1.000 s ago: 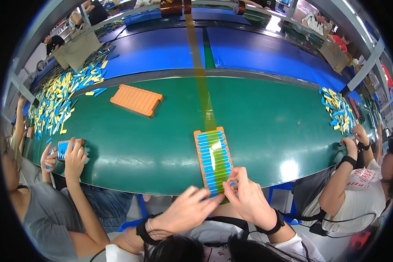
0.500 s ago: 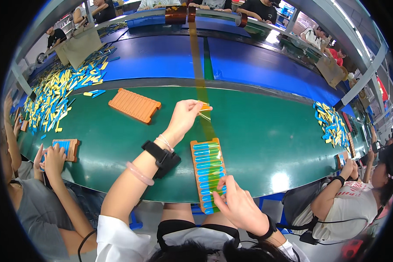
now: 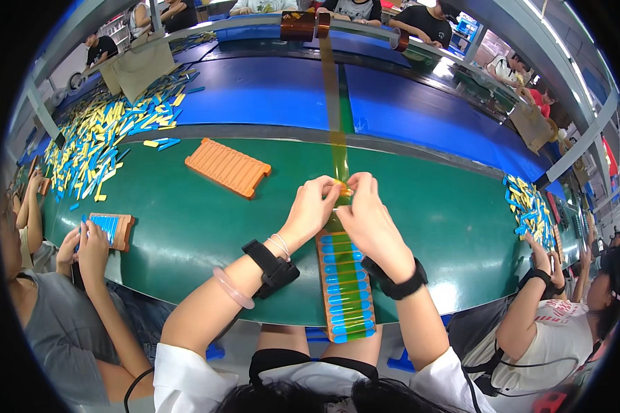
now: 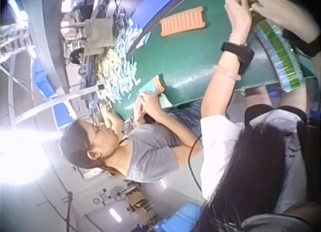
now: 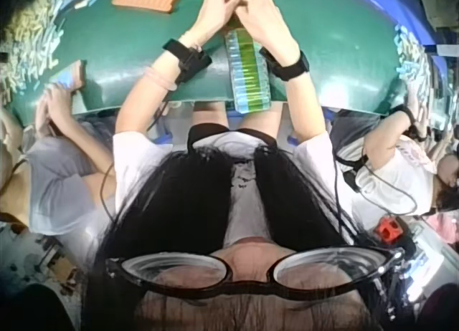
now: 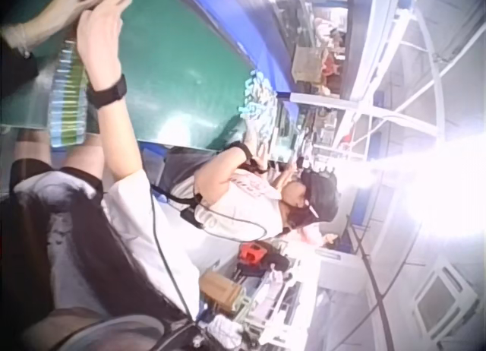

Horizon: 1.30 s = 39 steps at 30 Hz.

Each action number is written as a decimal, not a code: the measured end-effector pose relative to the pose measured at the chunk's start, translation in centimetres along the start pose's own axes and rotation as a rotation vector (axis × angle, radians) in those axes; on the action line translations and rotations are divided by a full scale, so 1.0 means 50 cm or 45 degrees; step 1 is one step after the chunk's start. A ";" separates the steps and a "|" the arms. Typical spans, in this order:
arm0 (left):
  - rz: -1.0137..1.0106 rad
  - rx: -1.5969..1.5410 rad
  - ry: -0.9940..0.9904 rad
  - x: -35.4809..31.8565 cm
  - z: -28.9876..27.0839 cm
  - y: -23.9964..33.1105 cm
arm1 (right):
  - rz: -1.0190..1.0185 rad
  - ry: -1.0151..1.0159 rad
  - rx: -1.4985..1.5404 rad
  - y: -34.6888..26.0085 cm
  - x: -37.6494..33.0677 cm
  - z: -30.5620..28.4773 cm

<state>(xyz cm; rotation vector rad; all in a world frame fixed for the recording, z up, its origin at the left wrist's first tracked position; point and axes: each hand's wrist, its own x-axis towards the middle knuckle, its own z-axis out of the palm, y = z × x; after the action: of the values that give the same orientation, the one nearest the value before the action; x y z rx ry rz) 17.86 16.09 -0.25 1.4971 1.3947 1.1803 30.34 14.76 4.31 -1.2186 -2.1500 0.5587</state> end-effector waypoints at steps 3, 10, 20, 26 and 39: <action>-0.028 -0.033 -0.085 0.023 -0.015 -0.062 | 0.116 -0.019 0.137 -0.013 -0.038 -0.027; 0.740 1.677 -0.324 0.038 -0.087 -0.015 | 0.225 -0.150 0.063 0.045 -0.159 -0.091; -0.330 -0.582 -0.360 -0.065 -0.147 0.133 | 0.036 -0.459 -0.370 0.026 -0.150 0.002; -0.702 -1.049 -0.448 -0.130 -0.146 0.069 | 0.011 -0.549 -0.780 0.008 -0.139 0.055; -0.531 -0.892 -0.281 -0.158 -0.106 0.044 | 0.054 0.093 -1.140 0.395 -0.058 -0.186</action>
<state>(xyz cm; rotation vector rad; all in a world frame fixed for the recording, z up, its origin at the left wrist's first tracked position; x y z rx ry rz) 13.61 7.67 2.33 0.7682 0.9341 1.0420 49.97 22.55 -1.88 -1.6803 -2.3718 -0.5064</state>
